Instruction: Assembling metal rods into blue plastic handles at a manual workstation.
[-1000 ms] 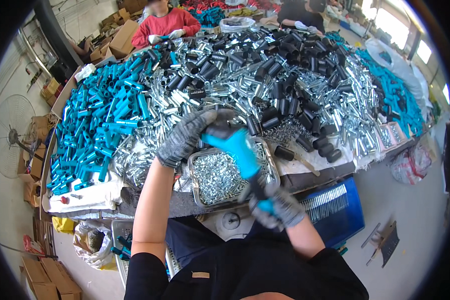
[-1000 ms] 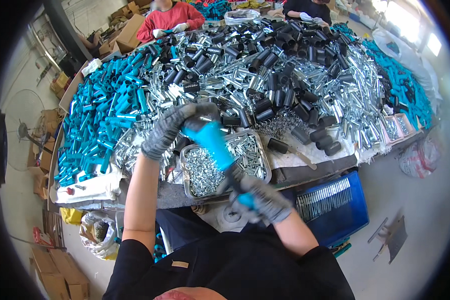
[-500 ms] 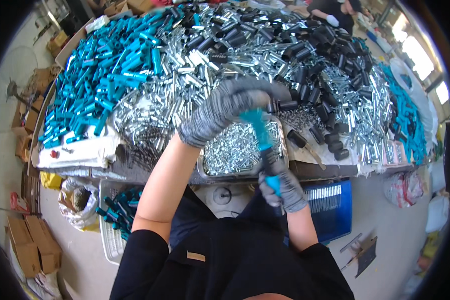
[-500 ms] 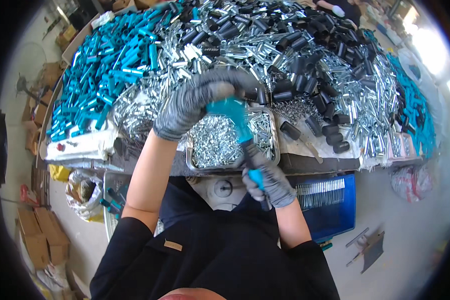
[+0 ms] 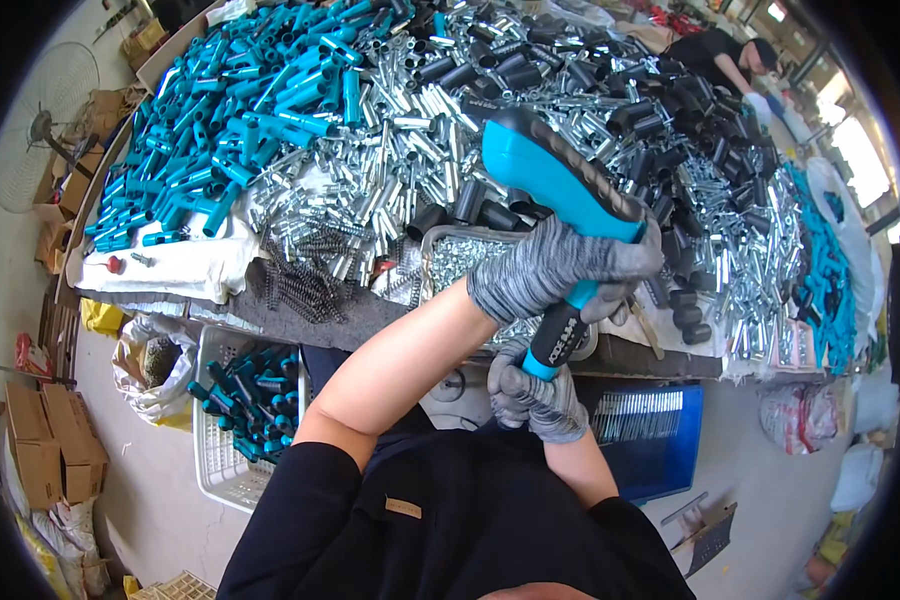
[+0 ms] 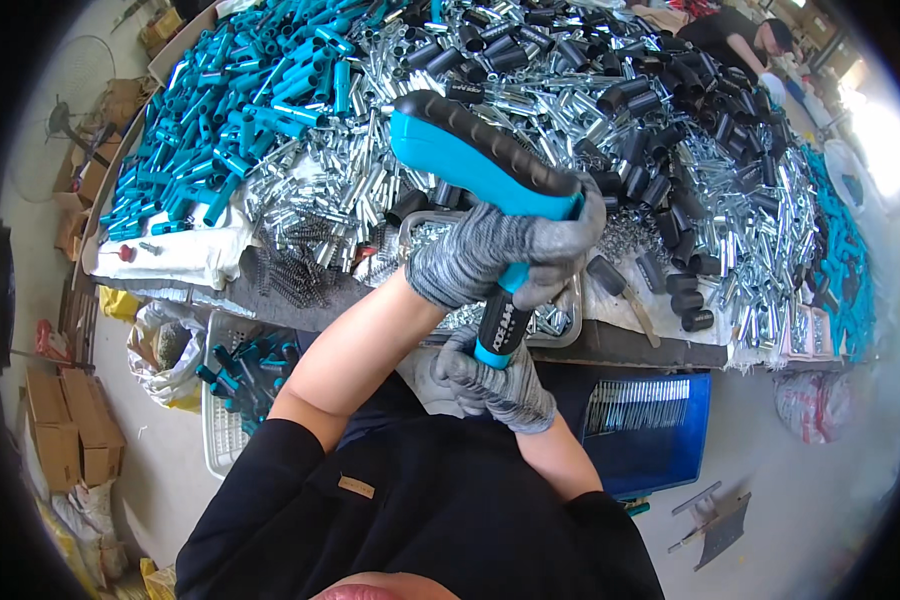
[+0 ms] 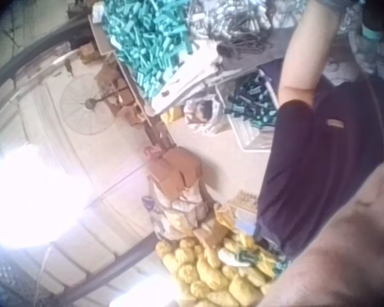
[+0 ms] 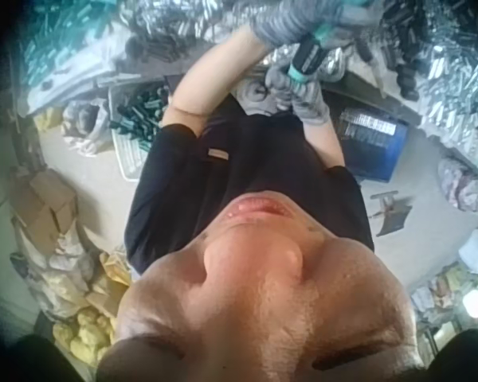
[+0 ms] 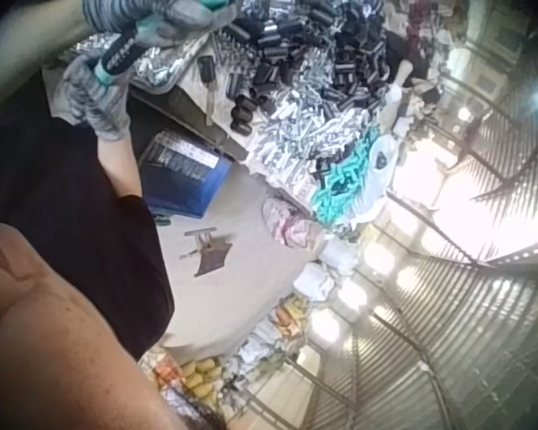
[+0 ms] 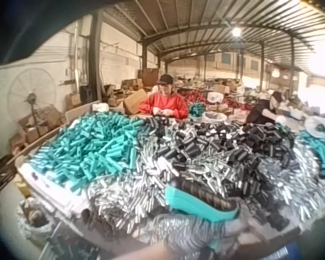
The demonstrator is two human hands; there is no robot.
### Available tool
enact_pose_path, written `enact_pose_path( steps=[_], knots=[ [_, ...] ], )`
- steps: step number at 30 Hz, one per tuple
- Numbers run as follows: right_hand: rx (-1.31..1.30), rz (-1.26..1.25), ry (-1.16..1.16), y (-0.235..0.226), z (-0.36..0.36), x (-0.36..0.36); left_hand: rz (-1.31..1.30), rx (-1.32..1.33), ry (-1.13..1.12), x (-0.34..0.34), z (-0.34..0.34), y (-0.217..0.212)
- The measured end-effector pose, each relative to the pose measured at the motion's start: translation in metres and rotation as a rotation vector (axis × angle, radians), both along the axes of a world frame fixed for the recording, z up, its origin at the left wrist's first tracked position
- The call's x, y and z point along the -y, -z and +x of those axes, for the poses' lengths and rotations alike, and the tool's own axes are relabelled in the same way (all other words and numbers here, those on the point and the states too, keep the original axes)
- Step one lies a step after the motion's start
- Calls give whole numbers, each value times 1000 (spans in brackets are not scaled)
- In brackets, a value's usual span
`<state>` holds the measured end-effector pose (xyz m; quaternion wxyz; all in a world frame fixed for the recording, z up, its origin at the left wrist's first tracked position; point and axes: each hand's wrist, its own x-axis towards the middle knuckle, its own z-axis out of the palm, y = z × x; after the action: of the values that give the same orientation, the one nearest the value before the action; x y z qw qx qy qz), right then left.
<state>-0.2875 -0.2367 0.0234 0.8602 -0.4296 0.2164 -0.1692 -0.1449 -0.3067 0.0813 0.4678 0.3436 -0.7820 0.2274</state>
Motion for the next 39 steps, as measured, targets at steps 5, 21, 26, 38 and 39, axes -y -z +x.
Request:
enact_pose_path(
  steps=[5,21,26,38,39],
  knots=[
    [-64,-141,129,7,-10,17,1068,-917,753,-17,-3,-30],
    [283,-278,476,45,-32,32,1115,-112,-1204,10,206,97],
    [332,-176,458,40,-42,32,1161,-136,-1255,12,226,108],
    [131,-364,528,31,-62,39,939,-474,-43,-87,50,42],
    [101,-370,560,30,-61,39,964,-387,-10,-93,38,36]
  ],
)
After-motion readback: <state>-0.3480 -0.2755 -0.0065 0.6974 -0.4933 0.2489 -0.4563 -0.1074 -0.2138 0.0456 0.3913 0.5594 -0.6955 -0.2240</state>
